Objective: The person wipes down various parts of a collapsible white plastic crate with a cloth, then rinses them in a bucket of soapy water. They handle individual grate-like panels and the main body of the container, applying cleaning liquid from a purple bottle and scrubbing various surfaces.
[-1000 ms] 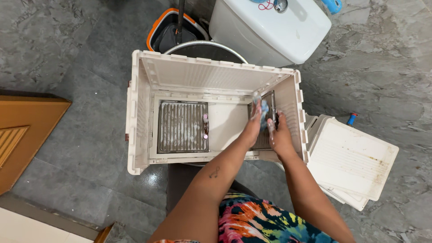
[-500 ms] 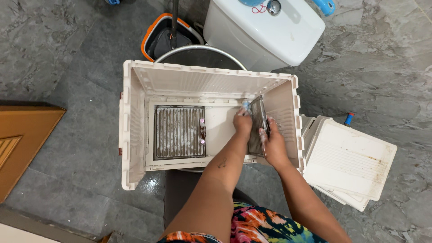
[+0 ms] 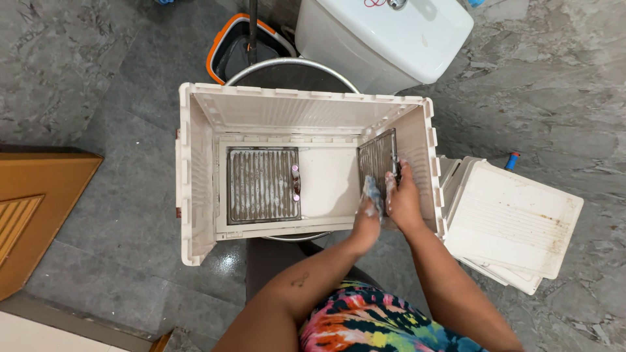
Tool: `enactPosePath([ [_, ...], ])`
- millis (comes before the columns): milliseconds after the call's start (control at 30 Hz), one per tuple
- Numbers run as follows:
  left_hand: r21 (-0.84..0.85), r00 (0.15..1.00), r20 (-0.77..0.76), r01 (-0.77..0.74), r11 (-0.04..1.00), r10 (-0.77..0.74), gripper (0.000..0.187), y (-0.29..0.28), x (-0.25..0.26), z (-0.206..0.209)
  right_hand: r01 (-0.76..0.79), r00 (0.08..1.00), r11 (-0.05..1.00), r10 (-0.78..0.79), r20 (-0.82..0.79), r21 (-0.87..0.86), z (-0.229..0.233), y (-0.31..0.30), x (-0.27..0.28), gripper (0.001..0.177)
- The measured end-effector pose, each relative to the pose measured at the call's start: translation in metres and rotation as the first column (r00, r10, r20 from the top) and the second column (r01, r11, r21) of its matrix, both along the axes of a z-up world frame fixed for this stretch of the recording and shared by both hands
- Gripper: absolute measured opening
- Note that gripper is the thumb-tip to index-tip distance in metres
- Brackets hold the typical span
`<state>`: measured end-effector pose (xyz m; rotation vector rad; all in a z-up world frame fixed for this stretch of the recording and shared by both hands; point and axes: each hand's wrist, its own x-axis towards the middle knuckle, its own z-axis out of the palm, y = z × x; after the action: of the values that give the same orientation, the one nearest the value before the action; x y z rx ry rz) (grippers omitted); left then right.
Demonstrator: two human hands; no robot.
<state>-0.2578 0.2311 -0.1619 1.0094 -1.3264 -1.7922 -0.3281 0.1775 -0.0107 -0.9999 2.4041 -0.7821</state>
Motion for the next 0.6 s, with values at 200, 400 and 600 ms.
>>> enactPosePath([
  [200,0.712,0.999,-0.010,-0.023,0.702,0.043,0.051,-0.075,-0.055,-0.046,0.162,0.950,0.981,-0.184,0.253,0.106,0.005,0.001,0.010,0.045],
  [400,0.184,0.999,0.026,-0.036,0.982,0.032,0.060,-0.113,-0.071,0.003,0.000,0.981,0.992,0.024,0.190,-0.124,0.011,-0.003,0.007,0.037],
  [600,-0.045,0.998,0.027,-0.052,0.998,0.054,0.055,-0.074,-0.067,-0.029,-0.065,0.997,0.991,0.071,0.042,-0.117,0.004,-0.001,0.007,0.041],
])
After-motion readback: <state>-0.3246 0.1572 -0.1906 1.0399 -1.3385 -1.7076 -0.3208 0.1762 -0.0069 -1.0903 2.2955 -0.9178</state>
